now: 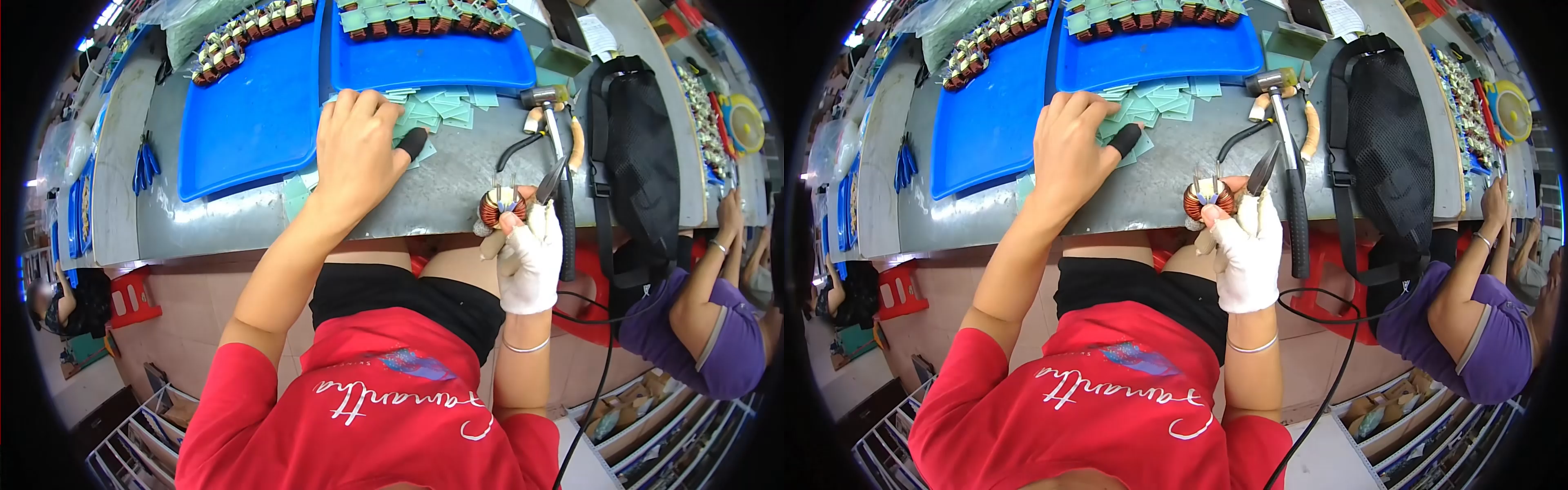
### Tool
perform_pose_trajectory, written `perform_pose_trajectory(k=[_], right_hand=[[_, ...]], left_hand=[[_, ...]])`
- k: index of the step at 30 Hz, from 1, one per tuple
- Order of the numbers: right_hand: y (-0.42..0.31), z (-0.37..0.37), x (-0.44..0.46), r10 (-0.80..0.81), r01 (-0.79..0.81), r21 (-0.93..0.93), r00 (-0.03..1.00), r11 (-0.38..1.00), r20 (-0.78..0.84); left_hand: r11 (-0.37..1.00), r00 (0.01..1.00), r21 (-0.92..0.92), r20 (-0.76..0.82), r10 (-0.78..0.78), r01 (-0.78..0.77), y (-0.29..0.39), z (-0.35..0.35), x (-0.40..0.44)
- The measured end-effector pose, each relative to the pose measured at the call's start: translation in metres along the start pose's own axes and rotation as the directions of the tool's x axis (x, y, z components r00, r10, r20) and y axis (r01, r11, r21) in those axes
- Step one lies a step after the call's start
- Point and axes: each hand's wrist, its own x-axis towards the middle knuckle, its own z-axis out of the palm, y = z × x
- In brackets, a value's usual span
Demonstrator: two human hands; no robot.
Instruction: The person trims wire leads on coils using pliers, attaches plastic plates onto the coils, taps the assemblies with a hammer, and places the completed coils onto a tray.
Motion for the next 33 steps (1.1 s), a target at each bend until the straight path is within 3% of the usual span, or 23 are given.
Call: perform_pose_trajectory(k=[5, 9, 18, 20, 21, 23, 24, 25, 27, 32, 33], right_hand=[[0.002, 0.002, -0.001, -0.025, 0.024, -0.026, 1.000, 0.999, -0.015], [0.004, -0.001, 0.000, -0.043, 0.043, -0.028, 0.999, 0.999, -0.001], [0.002, 0.005, -0.004, -0.038, 0.037, -0.065, 0.999, 0.997, -0.021], [0.001, 0.009, -0.006, -0.034, 0.031, -0.073, 0.999, 0.997, -0.031], [0.000, 0.013, -0.007, -0.039, 0.036, -0.109, 0.999, 0.993, -0.023], [-0.003, 0.021, -0.010, -0.027, 0.025, -0.131, 1.000, 0.991, -0.015], [-0.005, 0.021, -0.012, -0.029, 0.029, -0.173, 1.000, 0.985, 0.003], [-0.005, 0.021, -0.014, -0.030, 0.034, -0.215, 0.999, 0.976, 0.021], [-0.006, 0.023, -0.016, -0.061, 0.070, -0.306, 0.997, 0.949, 0.038], [-0.005, 0.023, -0.016, -0.237, 0.246, -0.467, 0.968, 0.849, 0.081], [-0.009, 0.026, -0.018, -0.209, 0.211, -0.474, 0.976, 0.855, 0.058]], left_hand=[[0.994, 0.994, 0.097, 0.102, -0.049, 0.040, 0.006, -0.008, 0.010], [0.994, 0.996, 0.111, 0.088, -0.028, 0.018, 0.007, -0.013, 0.010], [0.995, 0.989, -0.083, -0.140, 0.044, -0.055, 0.001, -0.015, -0.003], [0.820, 0.954, -0.506, 0.020, -0.300, 0.268, 0.011, -0.017, -0.010], [0.819, 0.953, -0.506, 0.023, -0.301, 0.270, 0.017, -0.019, -0.012], [0.385, 0.860, -0.785, 0.348, -0.373, 0.485, 0.026, -0.028, -0.013], [0.312, 0.809, -0.756, 0.470, -0.353, 0.575, 0.028, -0.033, -0.013], [0.309, 0.807, -0.755, 0.472, -0.355, 0.578, 0.032, -0.035, -0.012], [0.128, 0.787, -0.790, 0.553, -0.273, 0.599, 0.039, -0.036, -0.011], [0.045, 0.770, -0.775, 0.618, -0.156, 0.631, 0.036, -0.044, -0.014], [0.026, 0.773, -0.777, 0.623, -0.120, 0.629, 0.035, -0.045, -0.015]])
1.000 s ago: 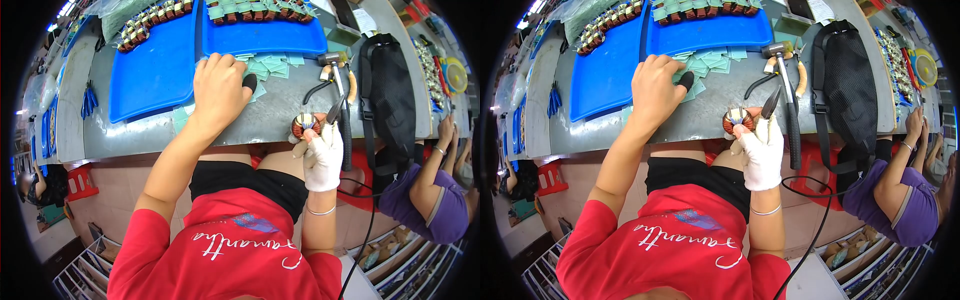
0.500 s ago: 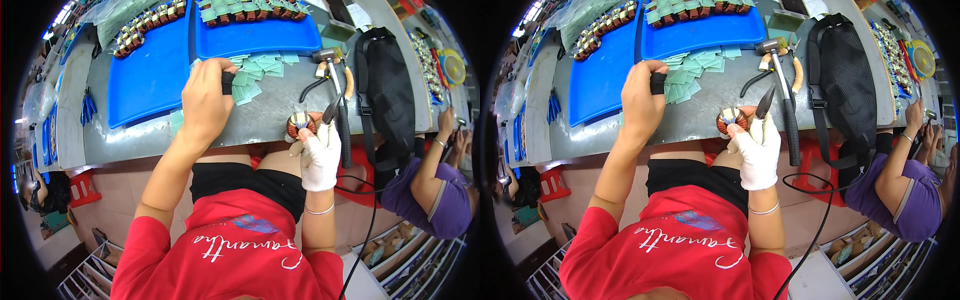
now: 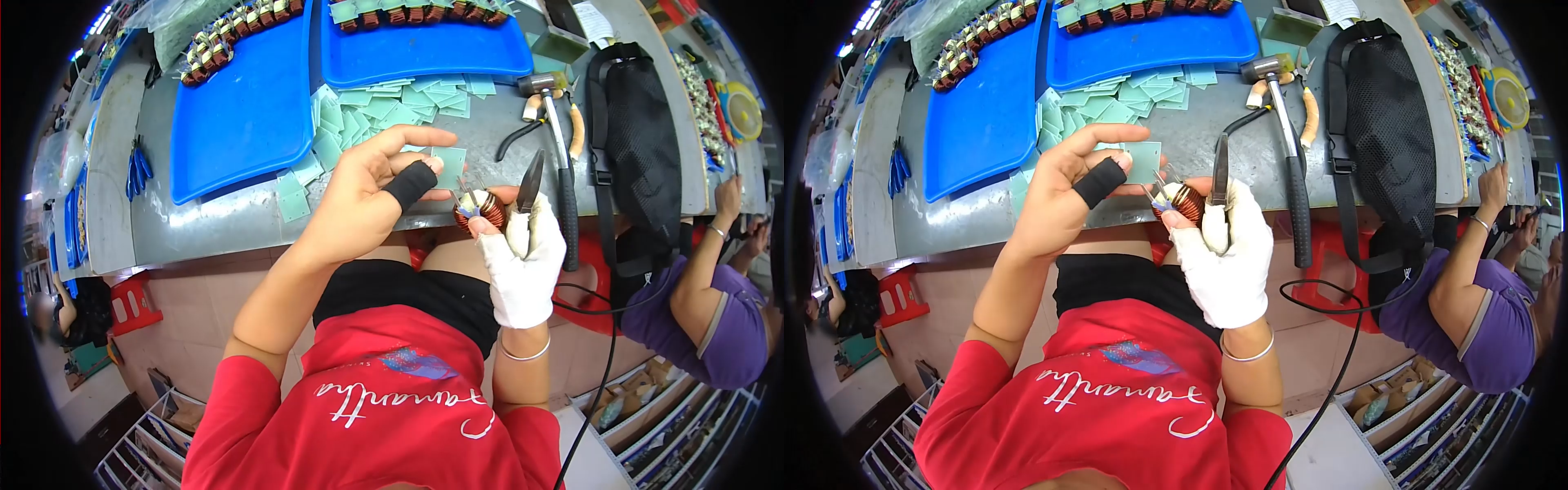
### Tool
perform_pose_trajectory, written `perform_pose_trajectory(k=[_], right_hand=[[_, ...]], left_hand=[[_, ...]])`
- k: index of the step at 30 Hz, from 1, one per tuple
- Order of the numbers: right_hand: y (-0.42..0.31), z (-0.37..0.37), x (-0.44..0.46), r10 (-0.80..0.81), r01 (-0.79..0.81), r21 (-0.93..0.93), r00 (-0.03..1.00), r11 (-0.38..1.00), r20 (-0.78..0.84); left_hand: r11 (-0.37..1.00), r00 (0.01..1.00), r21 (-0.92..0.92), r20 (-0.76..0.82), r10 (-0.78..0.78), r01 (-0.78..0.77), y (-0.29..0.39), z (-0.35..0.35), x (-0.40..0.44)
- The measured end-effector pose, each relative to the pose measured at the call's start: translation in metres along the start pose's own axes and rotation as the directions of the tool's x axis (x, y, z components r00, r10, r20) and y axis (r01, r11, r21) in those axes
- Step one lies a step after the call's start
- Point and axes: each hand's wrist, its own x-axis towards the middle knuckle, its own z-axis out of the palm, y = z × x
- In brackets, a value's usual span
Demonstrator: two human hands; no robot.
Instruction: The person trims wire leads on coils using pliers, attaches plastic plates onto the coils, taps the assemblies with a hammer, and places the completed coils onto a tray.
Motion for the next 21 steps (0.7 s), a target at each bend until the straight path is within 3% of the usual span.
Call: perform_pose_trajectory(k=[6, 10, 12, 16, 18, 21], right_hand=[[-0.012, -0.003, -0.002, 0.103, -0.104, 0.028, 0.994, 0.994, 0.033], [-0.013, -0.006, 0.001, 0.081, -0.080, -0.016, 0.996, 0.997, 0.038], [-0.020, -0.008, 0.000, 0.174, -0.175, 0.003, 0.983, 0.985, 0.053], [-0.018, -0.008, 0.001, 0.167, -0.168, 0.026, 0.985, 0.985, 0.050], [-0.019, -0.008, 0.001, 0.105, -0.102, -0.053, 0.992, 0.993, 0.076], [-0.021, -0.007, 0.000, 0.127, -0.123, -0.059, 0.990, 0.991, 0.066]], left_hand=[[0.998, 0.995, -0.018, 0.085, 0.057, -0.055, -0.005, -0.006, -0.003], [0.996, 0.990, 0.028, 0.114, 0.081, -0.085, -0.005, -0.008, -0.004], [0.995, 0.989, 0.052, 0.124, 0.079, -0.086, -0.004, -0.008, -0.004], [0.982, 0.975, 0.104, 0.169, 0.142, -0.160, -0.005, -0.009, -0.004], [0.987, 0.975, 0.085, 0.187, 0.121, -0.139, -0.006, -0.011, -0.005], [0.992, 0.977, 0.072, 0.196, 0.086, -0.102, -0.006, -0.012, -0.005]])
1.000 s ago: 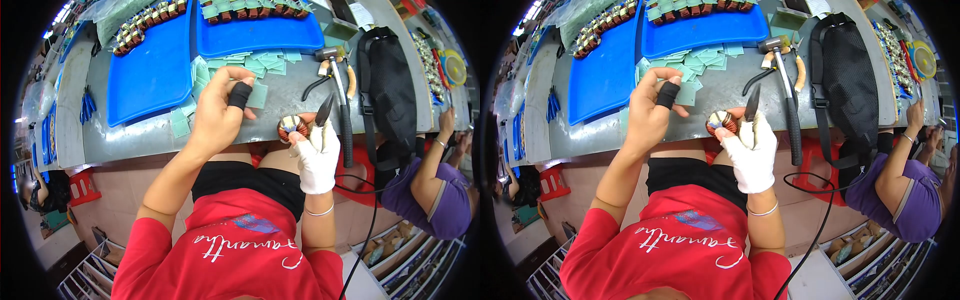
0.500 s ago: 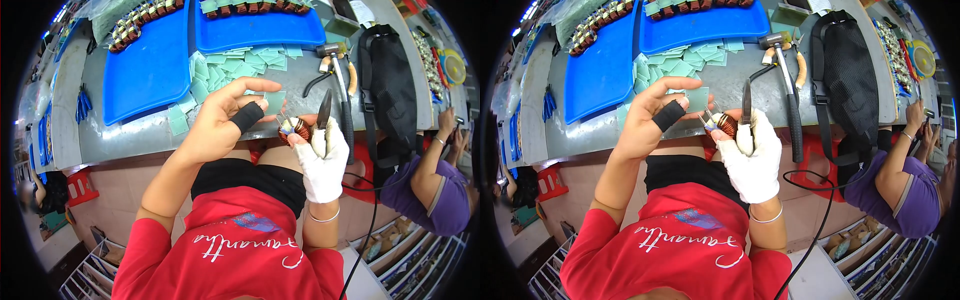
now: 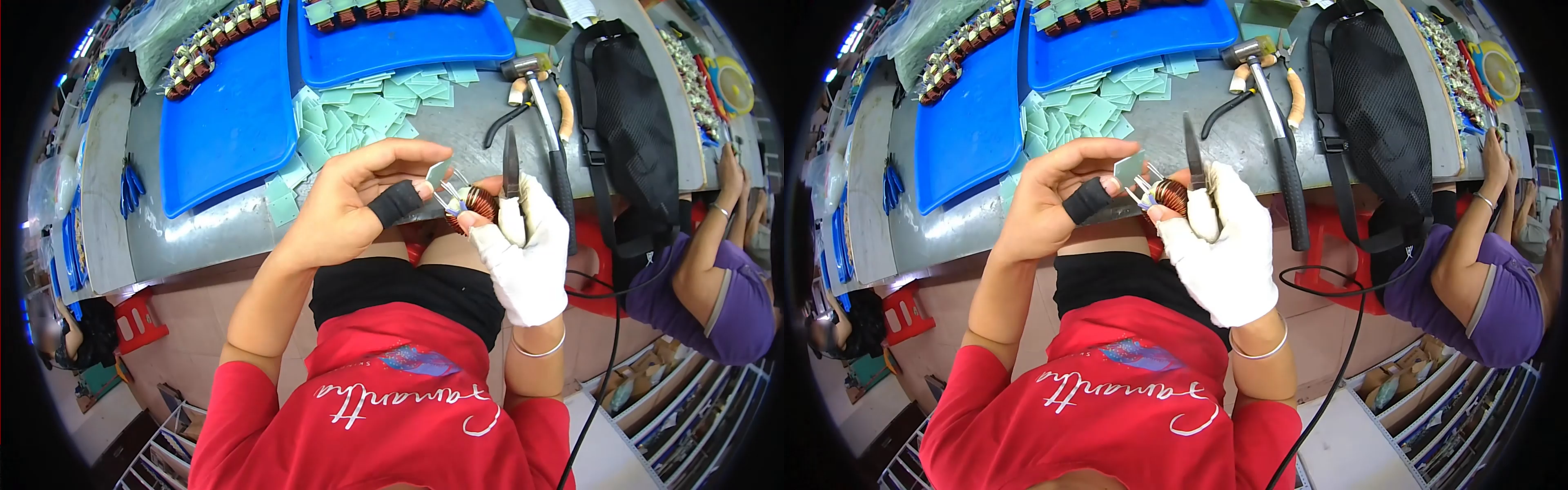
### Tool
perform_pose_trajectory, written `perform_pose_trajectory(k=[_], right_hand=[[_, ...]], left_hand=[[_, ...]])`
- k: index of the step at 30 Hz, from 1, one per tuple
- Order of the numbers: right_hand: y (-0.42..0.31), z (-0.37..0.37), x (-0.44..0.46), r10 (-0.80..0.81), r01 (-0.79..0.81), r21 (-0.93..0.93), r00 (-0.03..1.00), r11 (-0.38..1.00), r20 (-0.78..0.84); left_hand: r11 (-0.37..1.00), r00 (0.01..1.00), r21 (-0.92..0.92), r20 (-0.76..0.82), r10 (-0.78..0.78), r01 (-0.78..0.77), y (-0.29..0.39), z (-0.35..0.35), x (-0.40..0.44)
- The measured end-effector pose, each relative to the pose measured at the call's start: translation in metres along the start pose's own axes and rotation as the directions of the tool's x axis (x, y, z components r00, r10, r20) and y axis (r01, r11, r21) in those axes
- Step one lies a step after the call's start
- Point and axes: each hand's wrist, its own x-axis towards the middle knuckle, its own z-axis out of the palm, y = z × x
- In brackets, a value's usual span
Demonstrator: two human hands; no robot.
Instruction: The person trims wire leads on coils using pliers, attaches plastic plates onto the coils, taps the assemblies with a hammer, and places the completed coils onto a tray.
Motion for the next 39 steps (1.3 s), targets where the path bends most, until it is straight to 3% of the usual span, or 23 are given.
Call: perform_pose_trajectory(k=[1, 3, 8, 10, 14, 16, 19, 22, 26, 29, 31, 38, 39], right_hand=[[0.005, 0.000, 0.001, 0.001, -0.001, 0.001, 1.000, 1.000, 0.000], [0.019, 0.001, 0.004, -0.298, 0.288, -0.255, 0.955, 0.923, -0.001], [0.016, -0.001, 0.004, -0.240, 0.237, -0.311, 0.970, 0.920, 0.028], [0.017, -0.001, 0.005, -0.141, 0.141, -0.107, 0.990, 0.984, 0.005], [0.006, -0.001, 0.003, -0.156, 0.158, -0.177, 0.987, 0.971, 0.029], [-0.001, 0.001, 0.003, -0.048, 0.052, -0.103, 0.998, 0.993, 0.035], [0.019, 0.002, 0.008, -0.074, 0.074, 0.012, 0.997, 0.997, -0.002], [0.016, 0.000, 0.008, -0.054, 0.058, -0.102, 0.998, 0.993, 0.042], [0.010, -0.001, 0.009, -0.043, 0.042, 0.013, 0.996, 0.999, 0.072], [0.010, -0.003, 0.012, -0.059, 0.062, -0.020, 0.992, 0.998, 0.110], [0.016, -0.005, 0.016, -0.219, 0.237, -0.115, 0.964, 0.965, 0.148], [0.011, -0.007, 0.018, -0.205, 0.233, -0.138, 0.960, 0.963, 0.188], [0.013, -0.007, 0.019, -0.258, 0.295, -0.188, 0.946, 0.937, 0.198]], left_hand=[[1.000, 1.000, 0.000, -0.005, -0.016, 0.016, 0.000, 0.000, 0.000], [0.999, 0.999, 0.040, -0.004, -0.036, 0.037, 0.001, -0.001, 0.000], [0.993, 0.997, 0.091, 0.009, -0.079, 0.078, -0.002, -0.004, 0.000], [0.990, 0.990, 0.034, 0.019, -0.137, 0.137, -0.002, -0.005, 0.000], [0.987, 0.988, 0.033, 0.018, -0.155, 0.154, -0.005, -0.005, 0.000], [0.982, 0.982, -0.010, 0.029, -0.186, 0.187, -0.006, -0.007, 0.000], [0.980, 0.981, -0.044, 0.018, -0.192, 0.193, -0.008, -0.006, 0.000], [0.984, 0.985, -0.050, -0.012, -0.170, 0.169, -0.013, -0.004, -0.002], [0.988, 0.988, -0.032, -0.021, -0.155, 0.154, -0.011, -0.004, -0.003], [0.981, 0.982, -0.047, -0.009, -0.189, 0.188, -0.012, -0.007, -0.003], [0.985, 0.986, -0.043, -0.010, -0.167, 0.167, -0.012, -0.007, -0.003], [0.977, 0.978, -0.057, -0.002, -0.208, 0.208, -0.014, -0.007, -0.004], [0.979, 0.980, -0.049, -0.007, -0.198, 0.198, -0.016, -0.007, -0.004]])
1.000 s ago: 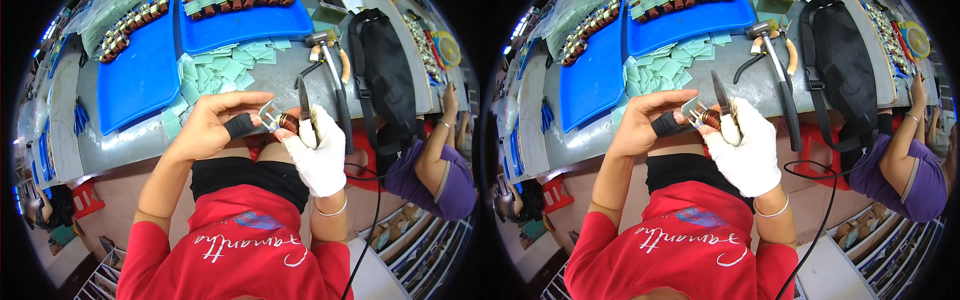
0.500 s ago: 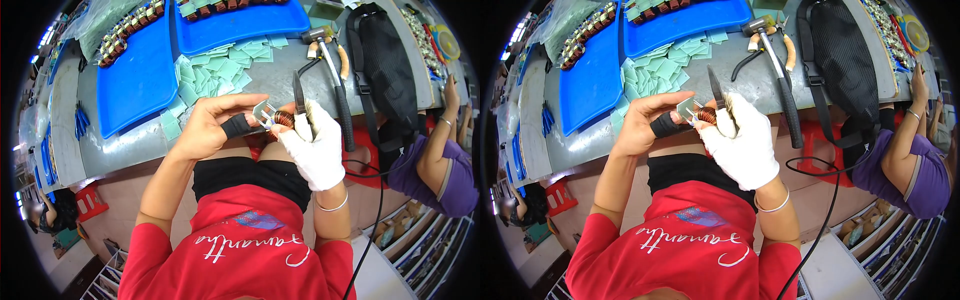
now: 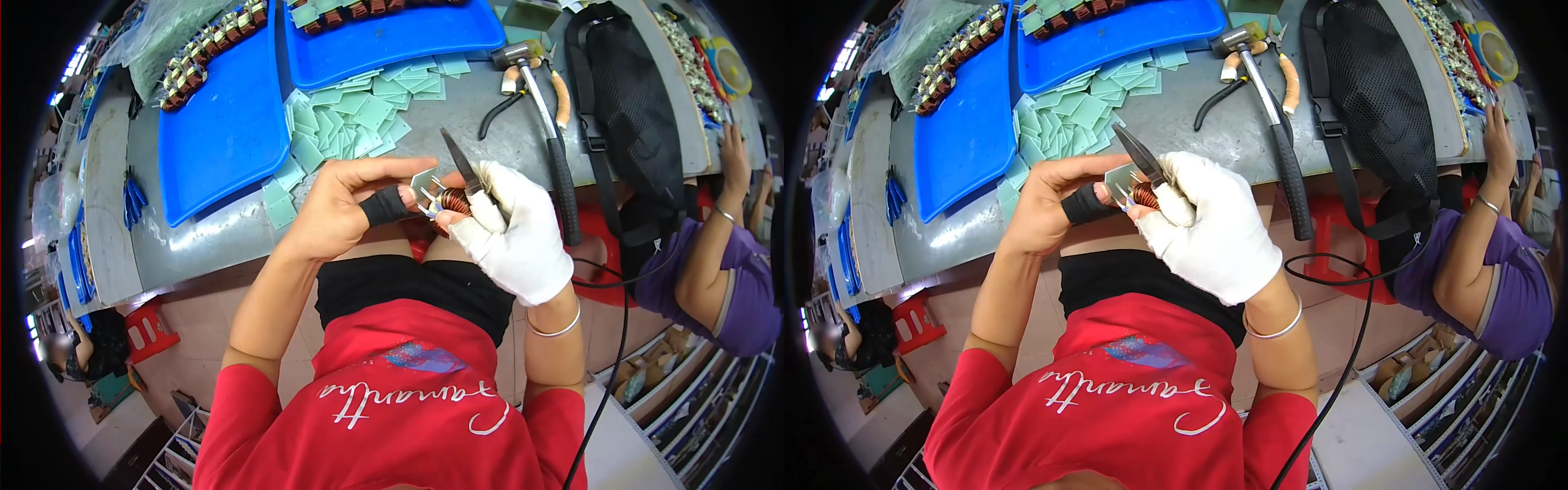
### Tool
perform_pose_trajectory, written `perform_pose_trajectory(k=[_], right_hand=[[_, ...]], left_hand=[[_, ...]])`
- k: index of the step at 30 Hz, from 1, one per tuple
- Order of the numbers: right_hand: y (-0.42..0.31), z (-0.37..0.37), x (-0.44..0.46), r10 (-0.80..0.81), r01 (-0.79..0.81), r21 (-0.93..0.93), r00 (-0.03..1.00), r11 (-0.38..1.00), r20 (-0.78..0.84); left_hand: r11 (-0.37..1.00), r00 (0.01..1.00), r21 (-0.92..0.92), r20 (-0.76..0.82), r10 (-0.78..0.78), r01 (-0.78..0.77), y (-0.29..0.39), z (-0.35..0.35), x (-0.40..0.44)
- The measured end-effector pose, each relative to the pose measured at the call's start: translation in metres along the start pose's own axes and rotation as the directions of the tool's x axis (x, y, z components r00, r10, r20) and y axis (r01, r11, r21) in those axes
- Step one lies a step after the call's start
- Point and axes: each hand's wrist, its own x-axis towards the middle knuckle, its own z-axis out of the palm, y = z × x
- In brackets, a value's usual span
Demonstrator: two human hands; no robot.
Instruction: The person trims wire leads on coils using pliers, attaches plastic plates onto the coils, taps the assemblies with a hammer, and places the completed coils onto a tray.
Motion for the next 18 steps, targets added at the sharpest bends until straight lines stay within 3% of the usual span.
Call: perform_pose_trajectory(k=[2, 5, 11, 14, 16, 18], right_hand=[[0.000, 0.000, 0.000, -0.055, 0.055, -0.062, 0.998, 0.997, 0.002], [-0.003, 0.000, 0.001, 0.068, -0.068, 0.047, 0.998, 0.997, 0.004], [-0.007, -0.001, 0.005, -0.134, 0.144, -0.215, 0.989, 0.966, 0.059], [-0.007, 0.005, 0.003, -0.057, 0.055, -0.094, 0.998, 0.994, -0.025], [-0.011, 0.007, 0.001, 0.087, -0.087, 0.011, 0.993, 0.996, -0.083], [-0.010, 0.011, -0.003, 0.080, -0.078, 0.029, 0.994, 0.997, -0.077]], left_hand=[[1.000, 1.000, 0.009, -0.004, 0.009, -0.009, 0.000, 0.000, 0.000], [1.000, 1.000, 0.024, 0.002, -0.005, 0.005, 0.006, -0.002, 0.001], [0.999, 0.998, 0.043, 0.050, -0.034, 0.032, 0.005, -0.007, 0.002], [0.998, 0.997, 0.018, 0.034, 0.065, -0.066, 0.002, -0.007, 0.002], [0.994, 0.994, -0.046, 0.026, 0.103, -0.102, -0.002, -0.007, 0.001], [0.994, 0.996, -0.061, 0.012, 0.089, -0.088, -0.007, -0.005, 0.001]])
